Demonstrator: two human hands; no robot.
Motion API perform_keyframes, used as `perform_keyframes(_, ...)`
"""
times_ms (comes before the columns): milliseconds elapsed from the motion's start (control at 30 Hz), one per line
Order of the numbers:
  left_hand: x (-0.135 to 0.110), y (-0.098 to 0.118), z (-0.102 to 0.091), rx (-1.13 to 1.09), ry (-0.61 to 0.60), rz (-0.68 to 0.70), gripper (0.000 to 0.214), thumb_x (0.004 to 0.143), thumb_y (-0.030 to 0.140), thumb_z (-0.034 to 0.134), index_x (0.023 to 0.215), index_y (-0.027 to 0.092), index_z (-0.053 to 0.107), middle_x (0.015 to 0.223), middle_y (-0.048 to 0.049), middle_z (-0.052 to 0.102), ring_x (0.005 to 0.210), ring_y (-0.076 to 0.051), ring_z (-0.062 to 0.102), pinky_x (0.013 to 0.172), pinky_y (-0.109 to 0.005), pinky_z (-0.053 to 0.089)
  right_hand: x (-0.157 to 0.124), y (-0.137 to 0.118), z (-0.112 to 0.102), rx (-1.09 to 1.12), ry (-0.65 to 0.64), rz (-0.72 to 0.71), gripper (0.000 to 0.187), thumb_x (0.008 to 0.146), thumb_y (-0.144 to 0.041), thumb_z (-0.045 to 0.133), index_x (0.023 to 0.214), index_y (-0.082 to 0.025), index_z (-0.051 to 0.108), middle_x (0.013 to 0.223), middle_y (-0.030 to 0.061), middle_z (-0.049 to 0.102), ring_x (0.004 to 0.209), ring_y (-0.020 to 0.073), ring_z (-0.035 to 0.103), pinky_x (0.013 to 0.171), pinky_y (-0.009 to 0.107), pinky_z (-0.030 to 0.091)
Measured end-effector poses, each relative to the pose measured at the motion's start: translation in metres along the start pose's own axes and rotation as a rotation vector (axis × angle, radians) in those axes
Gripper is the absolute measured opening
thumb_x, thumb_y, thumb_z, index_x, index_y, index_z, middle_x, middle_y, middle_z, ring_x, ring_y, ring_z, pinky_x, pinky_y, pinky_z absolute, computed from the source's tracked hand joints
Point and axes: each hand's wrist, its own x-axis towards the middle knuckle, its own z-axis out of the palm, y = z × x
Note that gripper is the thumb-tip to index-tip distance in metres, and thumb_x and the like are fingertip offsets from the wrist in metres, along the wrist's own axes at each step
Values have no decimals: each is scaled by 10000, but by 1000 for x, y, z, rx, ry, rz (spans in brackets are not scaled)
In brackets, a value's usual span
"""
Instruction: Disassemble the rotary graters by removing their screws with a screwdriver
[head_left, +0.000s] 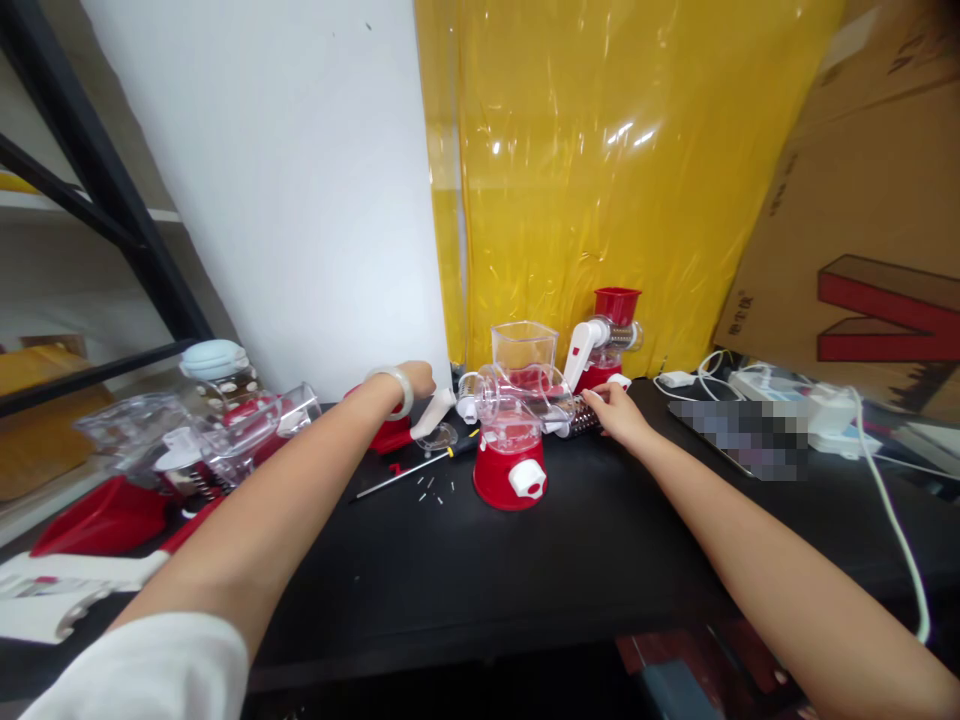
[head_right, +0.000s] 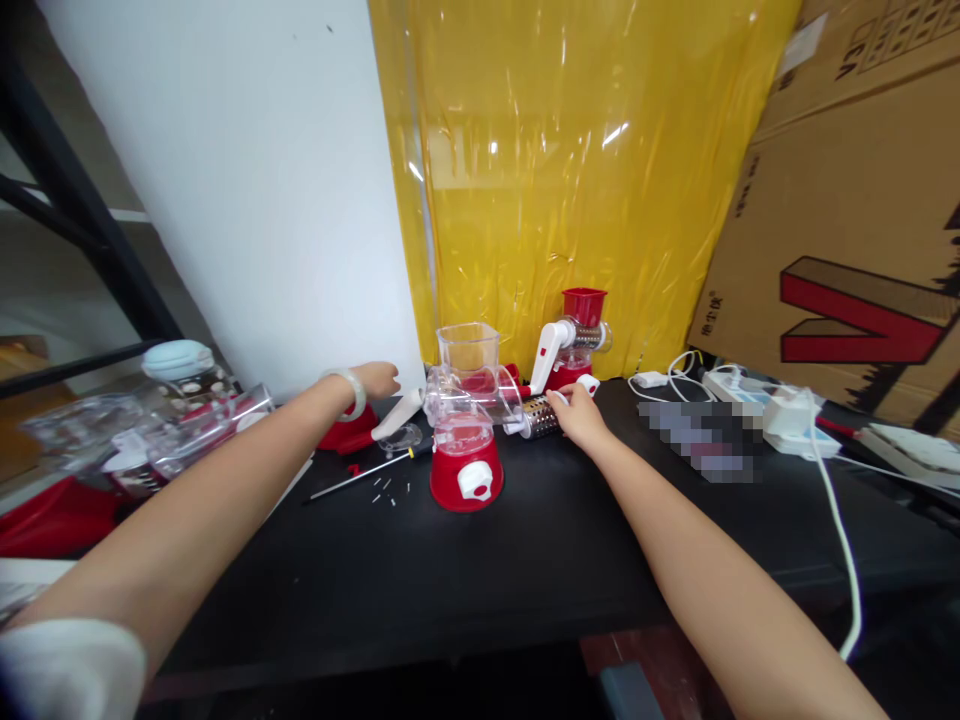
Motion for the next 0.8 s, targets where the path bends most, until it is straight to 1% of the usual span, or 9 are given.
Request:
perform_keyframes(33,-9,4,-5,-42,19,21,385,915,211,599,1278,82,606,1298,-212,629,1218,-308,603,1044,-441,478,2,2,0,-8,15,-28,275,892,-432,649,1022,-193,615,928,56,671,767,182,636,656,318,546)
perform_keyframes(67,-20,7,-9,-90,42,54,424,933,189,529,1342,84,562,1364,-210,598,1280,-299,566,1081,-415,452,4,4,-1,-16,30,-57,261,873,-434,657,984,-201,612,901,59,671,784,201,641,674,327,543)
perform_keyframes(167,-65,19,-12,-273,66,181,480,998,264,337,1461,172,425,1466,-119,544,1315,-216,551,1024,-332,513,8,9,-1,-51,73,-134,222,847,-415,656,911,-211,597,872,66,664,854,231,643,792,360,527)
perform_keyframes(233,-97,25,-5,-640,51,321,516,985,341,397,1470,166,377,1486,-144,513,1327,-232,540,1039,-373,514,10,11,-2,-77,104,-177,215,838,-411,649,898,-212,590,890,76,656,899,240,634,870,381,502)
perform_keyframes(333,-129,26,17,-773,125,352,631,938,422,536,1495,213,326,1504,-161,481,1406,-261,448,1154,-471,403,8,12,-2,-115,178,-228,235,829,-423,634,928,-216,585,970,105,641,1021,275,595,970,425,446)
perform_keyframes(433,-136,20,46,-838,24,364,753,909,444,607,1538,245,246,1578,-171,378,1478,-285,344,1220,-524,286,4,9,-4,-144,285,-283,275,823,-416,612,1000,-211,569,1059,135,621,1150,329,512,1051,512,347)
perform_keyframes(567,-128,14,75,-901,-89,375,944,786,452,761,1555,259,249,1641,-155,265,1515,-324,251,1253,-542,194,-3,1,-9,-127,416,-399,360,833,-397,562,1124,-188,526,1201,168,570,1233,363,425,1082,579,251)
perform_keyframes(700,-123,14,85,-987,-158,367,928,809,505,720,1559,220,253,1649,-159,248,1517,-311,250,1257,-511,192,-15,-8,-14,-45,474,-544,448,886,-419,487,1249,-159,465,1281,196,492,1266,354,398,1096,581,250)
perform_keyframes(800,-121,12,86,-1022,-178,381,856,855,546,646,1548,197,283,1628,-155,308,1500,-304,297,1250,-480,225,-28,-14,-12,34,403,-669,498,912,-471,453,1319,-185,419,1315,181,470,1261,327,434,1091,540,321)
